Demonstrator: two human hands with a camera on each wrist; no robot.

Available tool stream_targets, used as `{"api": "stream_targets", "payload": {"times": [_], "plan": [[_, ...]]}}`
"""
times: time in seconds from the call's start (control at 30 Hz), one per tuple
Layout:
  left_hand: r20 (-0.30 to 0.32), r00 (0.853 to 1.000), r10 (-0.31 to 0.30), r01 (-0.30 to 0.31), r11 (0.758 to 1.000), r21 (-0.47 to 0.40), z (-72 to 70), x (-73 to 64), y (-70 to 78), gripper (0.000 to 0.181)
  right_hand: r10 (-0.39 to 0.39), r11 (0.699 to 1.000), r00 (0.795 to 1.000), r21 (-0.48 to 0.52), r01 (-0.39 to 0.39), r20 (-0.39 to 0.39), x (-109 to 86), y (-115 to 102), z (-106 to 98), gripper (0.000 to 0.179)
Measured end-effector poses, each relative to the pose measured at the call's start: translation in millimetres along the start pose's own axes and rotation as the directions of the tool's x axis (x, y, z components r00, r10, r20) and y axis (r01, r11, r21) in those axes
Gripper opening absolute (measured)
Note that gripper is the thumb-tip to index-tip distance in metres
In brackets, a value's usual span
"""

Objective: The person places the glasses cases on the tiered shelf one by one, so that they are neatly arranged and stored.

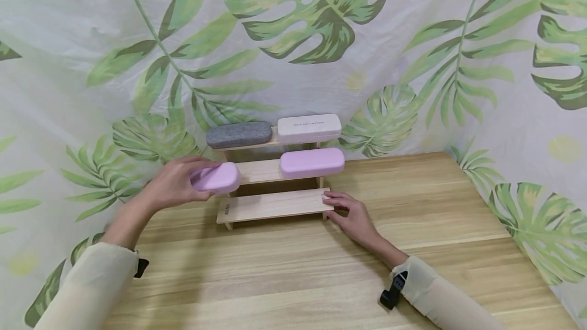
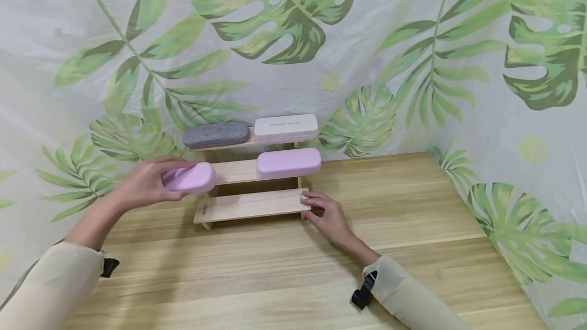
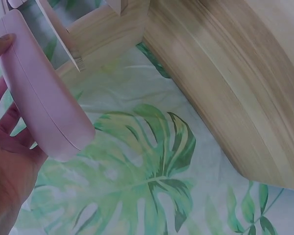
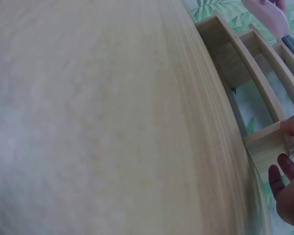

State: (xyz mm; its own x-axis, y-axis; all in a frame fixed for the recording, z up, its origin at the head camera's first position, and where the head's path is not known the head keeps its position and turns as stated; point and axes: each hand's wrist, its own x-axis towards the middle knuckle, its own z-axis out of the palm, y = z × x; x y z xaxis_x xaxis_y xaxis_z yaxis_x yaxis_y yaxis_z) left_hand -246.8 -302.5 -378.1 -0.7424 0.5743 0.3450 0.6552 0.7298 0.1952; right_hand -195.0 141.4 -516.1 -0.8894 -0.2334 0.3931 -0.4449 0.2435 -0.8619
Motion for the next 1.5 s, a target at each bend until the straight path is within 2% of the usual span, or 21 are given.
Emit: {"api": "stream_targets", "payload": {"times": [0.13, 0.47, 0.97, 1.33, 1.5], "plan": [[-0.002, 1.000, 0.020, -0.020, 1.000, -0.003, 5.0, 5.8, 0.1, 0.066, -0.015, 1.000, 1.000, -0.011, 0.015, 0.000, -0.6, -8.0, -1.5, 0.031], [0.016, 0.999, 0.033, -0.033, 0.999, 0.004, 14.0, 19.6, 3.4, 0.066, -0.015, 1.000, 1.000, -0.016, 0.015, 0.000, -0.7, -8.3, -1.6, 0.031], [0.085, 0.996, -0.031, 0.030, 0.999, 0.020, 25.9, 35.3, 9.8, 0.072, -0.024, 1.000, 1.000, -0.016, 0.024, -0.006, -0.3, -6.4, -1.2, 0.031], [0.080, 0.996, -0.025, 0.025, 1.000, 0.011, 30.9, 42.5, 16.4, 0.073, -0.015, 1.000, 1.000, -0.016, 0.015, 0.001, -0.3, -8.2, -1.4, 0.030], [0.085, 0.995, -0.043, 0.041, 0.999, 0.021, 34.0, 45.7, 18.6, 0.070, -0.017, 1.000, 1.000, -0.014, 0.017, 0.000, -0.1, -8.4, -1.0, 0.030]]}}
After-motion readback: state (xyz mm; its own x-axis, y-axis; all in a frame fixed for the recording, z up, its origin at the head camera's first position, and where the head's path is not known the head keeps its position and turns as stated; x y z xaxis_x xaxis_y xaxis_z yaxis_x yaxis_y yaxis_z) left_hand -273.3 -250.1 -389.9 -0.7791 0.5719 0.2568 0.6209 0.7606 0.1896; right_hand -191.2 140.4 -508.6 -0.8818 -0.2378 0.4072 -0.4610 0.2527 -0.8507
